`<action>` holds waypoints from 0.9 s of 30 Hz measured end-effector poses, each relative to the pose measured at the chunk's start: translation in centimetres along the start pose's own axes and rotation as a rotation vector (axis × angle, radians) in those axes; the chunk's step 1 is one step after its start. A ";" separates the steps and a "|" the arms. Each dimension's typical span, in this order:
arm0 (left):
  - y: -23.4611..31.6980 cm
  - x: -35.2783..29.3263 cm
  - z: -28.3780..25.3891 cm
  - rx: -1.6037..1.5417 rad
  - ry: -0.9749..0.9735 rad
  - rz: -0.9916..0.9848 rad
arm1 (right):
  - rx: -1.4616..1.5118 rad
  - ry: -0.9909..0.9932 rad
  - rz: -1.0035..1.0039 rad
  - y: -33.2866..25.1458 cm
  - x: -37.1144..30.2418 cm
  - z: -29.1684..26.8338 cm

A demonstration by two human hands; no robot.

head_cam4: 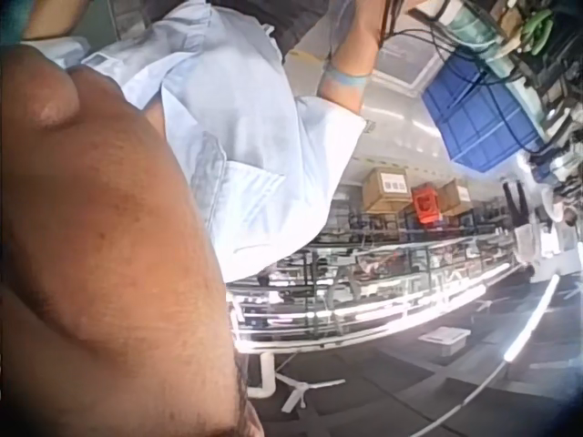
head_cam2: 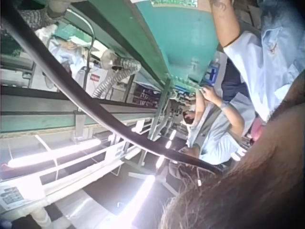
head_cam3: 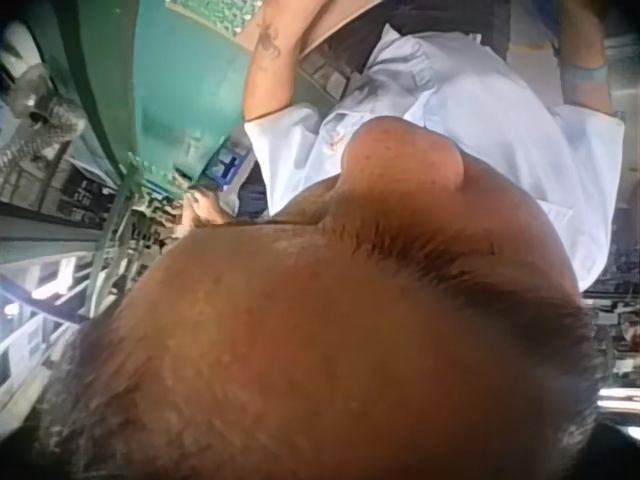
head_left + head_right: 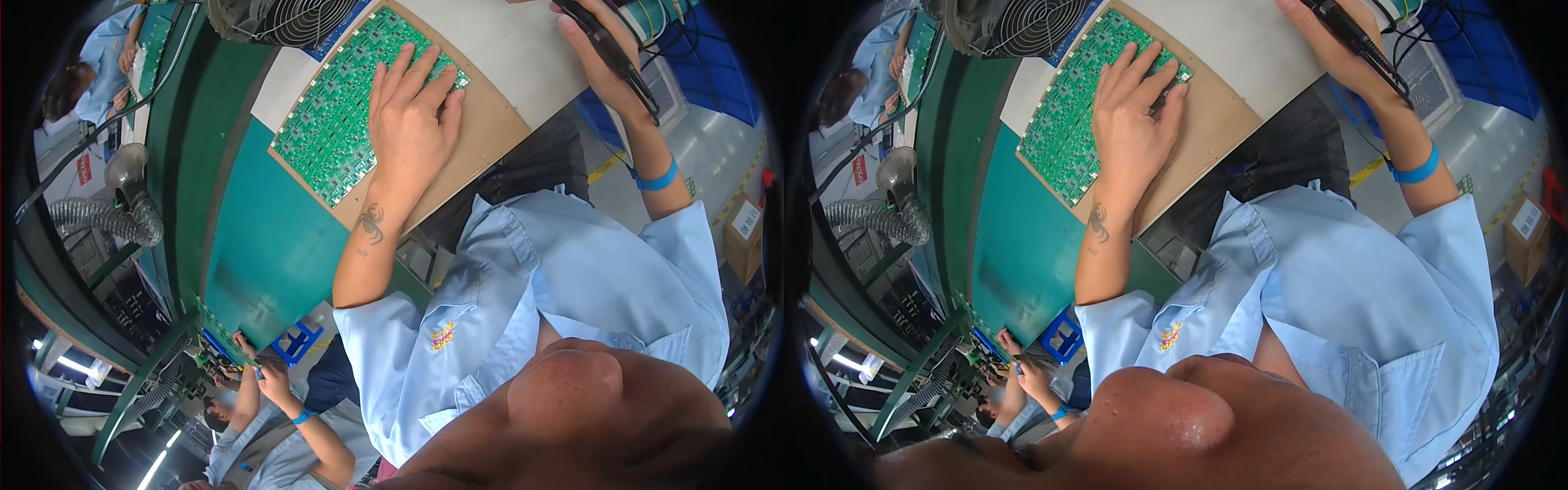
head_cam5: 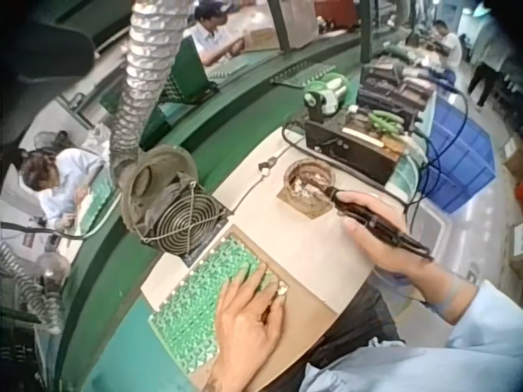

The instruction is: Soldering electronic components onto a printed circuit board at a manual assembly station.

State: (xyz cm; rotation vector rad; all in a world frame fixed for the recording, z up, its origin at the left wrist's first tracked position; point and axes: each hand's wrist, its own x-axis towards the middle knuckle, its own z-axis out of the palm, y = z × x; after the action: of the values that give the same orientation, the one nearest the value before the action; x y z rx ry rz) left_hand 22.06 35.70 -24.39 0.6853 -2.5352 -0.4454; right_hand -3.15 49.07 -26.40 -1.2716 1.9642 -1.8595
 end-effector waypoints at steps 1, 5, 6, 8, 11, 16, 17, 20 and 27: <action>0.0 -0.1 0.0 0.003 0.003 -0.003 | 0.027 -0.007 0.063 0.0 0.2 0.0; -0.1 -0.3 0.1 0.003 0.021 0.007 | 0.083 -0.051 0.223 -1.6 0.2 -0.1; -0.2 -0.2 0.2 0.006 0.018 0.004 | 0.084 -0.078 0.250 -2.7 0.0 -0.1; -0.3 -0.3 0.3 0.007 0.031 0.027 | 0.086 -0.133 0.305 -4.8 -0.7 -0.4; -0.6 -0.3 -0.2 0.014 -0.011 0.055 | 0.014 -0.343 0.000 -6.5 -1.8 -1.3; 0.0 -0.4 -1.5 0.050 -0.077 0.055 | 0.042 -0.451 -0.048 -7.7 -3.4 -1.6; -0.1 -0.5 -1.7 0.033 -0.062 0.043 | 0.046 -0.458 -0.068 -7.8 -3.5 -1.6; -0.5 -0.8 -2.2 0.032 -0.056 0.028 | 0.045 -0.483 -0.096 -8.4 -4.0 -1.6; -1.0 -1.2 -2.6 0.105 -0.074 0.027 | 0.053 -0.579 -0.125 -8.8 -4.8 -0.6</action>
State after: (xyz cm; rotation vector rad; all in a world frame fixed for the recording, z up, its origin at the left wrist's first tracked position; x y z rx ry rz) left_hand 24.68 34.99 -23.09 0.6832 -2.6501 -0.3363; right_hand 3.56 53.80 -20.64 -1.7058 1.5449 -1.3567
